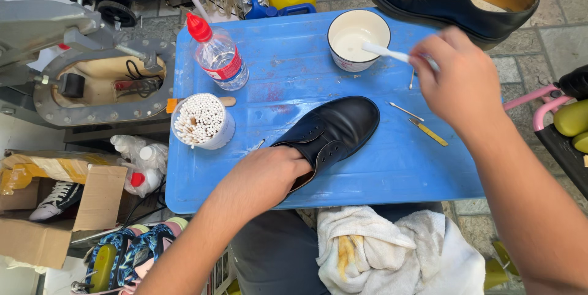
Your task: The person scrubs a black leather shoe with a toothbrush and a white cleaning solution, then wipes the shoe with a cloth. The person scrubs the toe, sides, and heel of the shoe, then wipes off the foam and inspects the shoe.
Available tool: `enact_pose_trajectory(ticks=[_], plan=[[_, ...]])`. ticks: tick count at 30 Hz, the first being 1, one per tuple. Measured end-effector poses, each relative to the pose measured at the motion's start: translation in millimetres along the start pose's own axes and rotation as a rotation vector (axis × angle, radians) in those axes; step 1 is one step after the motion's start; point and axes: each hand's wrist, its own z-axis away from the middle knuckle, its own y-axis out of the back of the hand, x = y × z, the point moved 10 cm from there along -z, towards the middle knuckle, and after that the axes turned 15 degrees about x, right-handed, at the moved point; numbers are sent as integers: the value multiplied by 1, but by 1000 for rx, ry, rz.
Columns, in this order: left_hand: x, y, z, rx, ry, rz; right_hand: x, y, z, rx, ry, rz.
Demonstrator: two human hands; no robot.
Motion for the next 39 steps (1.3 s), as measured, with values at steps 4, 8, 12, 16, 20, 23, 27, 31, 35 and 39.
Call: enact_pose_trajectory(ticks=[4,8,12,16,20,23,27,31,35,39], plan=[[-3,-7,-9,-70,-75,-96,-2,-49,-37,-101,115,186],[2,18,-9,85,-138,37,2,-89,-47,-251,126,312],[9,50,1,324,-128,235,8,-112,-49,-347,75,361],[20,68,9,523,-54,156,5,-105,-47,-295,54,290],[25,60,-1,498,-1,19,3,-81,-46,-172,49,166],[17,40,-11,343,76,-83,5,-69,-41,-120,42,135],[16,28,-13,244,152,-128,4,-53,-29,-38,32,26],[26,45,-4,414,109,-223,12,-34,-14,17,-133,-233],[26,59,17,547,163,-166,17,-21,28,-54,-389,-358],[27,49,34,594,316,-152,-8,-3,82,-78,-460,-429]])
